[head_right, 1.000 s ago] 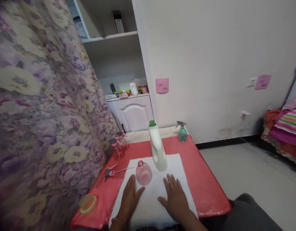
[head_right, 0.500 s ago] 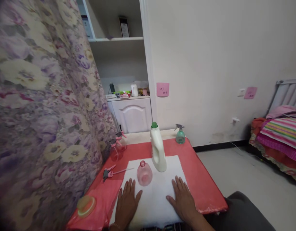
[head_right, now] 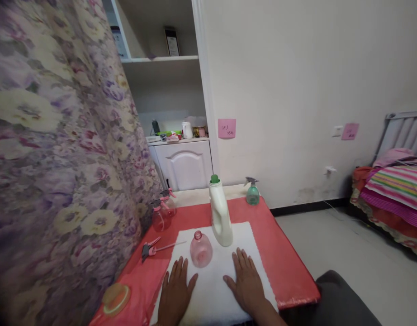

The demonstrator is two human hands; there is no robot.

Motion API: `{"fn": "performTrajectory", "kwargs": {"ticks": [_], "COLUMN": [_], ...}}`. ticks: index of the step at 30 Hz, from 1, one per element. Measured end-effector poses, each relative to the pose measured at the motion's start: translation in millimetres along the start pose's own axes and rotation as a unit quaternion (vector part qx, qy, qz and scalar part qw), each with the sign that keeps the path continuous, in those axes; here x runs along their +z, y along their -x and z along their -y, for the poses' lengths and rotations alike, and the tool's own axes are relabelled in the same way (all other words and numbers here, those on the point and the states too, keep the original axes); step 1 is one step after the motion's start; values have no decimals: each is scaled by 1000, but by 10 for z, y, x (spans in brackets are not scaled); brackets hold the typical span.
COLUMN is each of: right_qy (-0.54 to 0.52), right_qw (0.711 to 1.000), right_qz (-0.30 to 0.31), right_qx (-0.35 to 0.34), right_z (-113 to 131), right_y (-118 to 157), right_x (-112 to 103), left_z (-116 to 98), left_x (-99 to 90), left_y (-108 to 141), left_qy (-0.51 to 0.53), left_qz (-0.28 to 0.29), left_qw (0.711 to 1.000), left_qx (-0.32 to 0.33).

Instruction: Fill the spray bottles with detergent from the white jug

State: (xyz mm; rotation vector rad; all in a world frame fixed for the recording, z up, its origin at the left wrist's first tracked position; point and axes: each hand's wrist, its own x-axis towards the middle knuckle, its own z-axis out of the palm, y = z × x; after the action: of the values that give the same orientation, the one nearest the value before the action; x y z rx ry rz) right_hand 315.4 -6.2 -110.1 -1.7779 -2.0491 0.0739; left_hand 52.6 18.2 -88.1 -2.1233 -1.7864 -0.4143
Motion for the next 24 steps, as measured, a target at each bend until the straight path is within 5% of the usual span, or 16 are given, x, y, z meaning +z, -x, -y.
{"fn": "performTrajectory", "kwargs": {"ticks": [8,12,18,24], "right_qy": [9,16,-16,-1], "right_qw": [999,996,1000,998], "right_qz": [-11,-3,-6,-43], "right_qx": [48,91,0,-40], "right_z": [-333,-180,319,71], "right_y": [233,184,93,264], "right_x": [-111,-160,76,189], "left_z": [121,147,150,221], "left_x": [27,40,21,19], "left_y": [24,170,256,265], "left_qy": [19,20,13,22], "left_qz": [43,38,12,15], "left_qw": [999,999,999,998], "left_qx": [7,8,32,50]}}
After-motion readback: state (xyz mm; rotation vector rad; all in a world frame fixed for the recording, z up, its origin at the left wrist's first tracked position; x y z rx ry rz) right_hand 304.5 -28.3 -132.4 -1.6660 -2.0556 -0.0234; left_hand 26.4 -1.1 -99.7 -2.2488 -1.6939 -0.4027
